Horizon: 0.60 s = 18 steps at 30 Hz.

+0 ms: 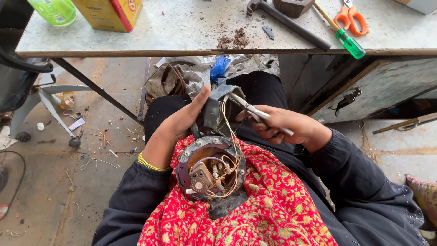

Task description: The person disassembles a small electric motor, removes the end cap, and manipulates internal wiring and components using pliers and screwdrivers. They adjust wires and parts within the motor housing while seated, then reposition the assembly on their lap to continue working.

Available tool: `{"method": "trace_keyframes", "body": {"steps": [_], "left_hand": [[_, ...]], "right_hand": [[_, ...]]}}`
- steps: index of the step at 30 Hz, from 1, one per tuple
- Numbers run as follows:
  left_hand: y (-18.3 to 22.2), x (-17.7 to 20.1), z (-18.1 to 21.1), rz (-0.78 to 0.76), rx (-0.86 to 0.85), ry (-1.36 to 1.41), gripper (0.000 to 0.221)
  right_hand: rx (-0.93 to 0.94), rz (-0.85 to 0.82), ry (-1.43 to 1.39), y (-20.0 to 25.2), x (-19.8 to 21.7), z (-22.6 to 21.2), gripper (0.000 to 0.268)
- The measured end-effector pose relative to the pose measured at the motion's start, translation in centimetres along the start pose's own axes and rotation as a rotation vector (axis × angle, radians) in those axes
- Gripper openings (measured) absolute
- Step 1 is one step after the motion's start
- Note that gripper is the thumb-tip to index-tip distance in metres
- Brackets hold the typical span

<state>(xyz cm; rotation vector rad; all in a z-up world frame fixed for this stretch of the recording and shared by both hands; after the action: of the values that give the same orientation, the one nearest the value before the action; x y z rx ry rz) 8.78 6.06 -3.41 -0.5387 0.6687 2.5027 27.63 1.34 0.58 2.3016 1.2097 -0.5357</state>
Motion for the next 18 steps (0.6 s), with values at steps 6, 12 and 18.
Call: {"method": "trace_keyframes", "body": {"steps": [6,12,18], "left_hand": [[1.4,-3.0,2.5,-0.349,-0.294,-0.249,0.096],[0.5,-2.6,2.1,-0.223,-0.220,-0.231,0.095],[1.5,-3.7,3.5,-0.253,-0.431,-0.368,0.082]], "right_hand": [[-0.115,0.131,0.097,-0.2,1.1,0.9,0.041],[0.211,0.214,0.833,-0.9,0.1,-1.4,0.029],[-0.016,0.663,1.473,1.0,-0.9,-2.6,0.032]]}}
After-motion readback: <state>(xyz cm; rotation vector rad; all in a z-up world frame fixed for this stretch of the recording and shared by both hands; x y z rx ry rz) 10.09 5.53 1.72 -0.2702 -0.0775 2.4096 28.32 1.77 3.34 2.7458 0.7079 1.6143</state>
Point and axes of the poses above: each hand's wrist, its own y-axis away from the middle knuckle, its own x-axis out of the back of the hand, z = x × y, the point moved 8 cm from there along -y, towards the middle knuckle, and after that the axes turned 4 degrees about y, right-handed, at the moved point
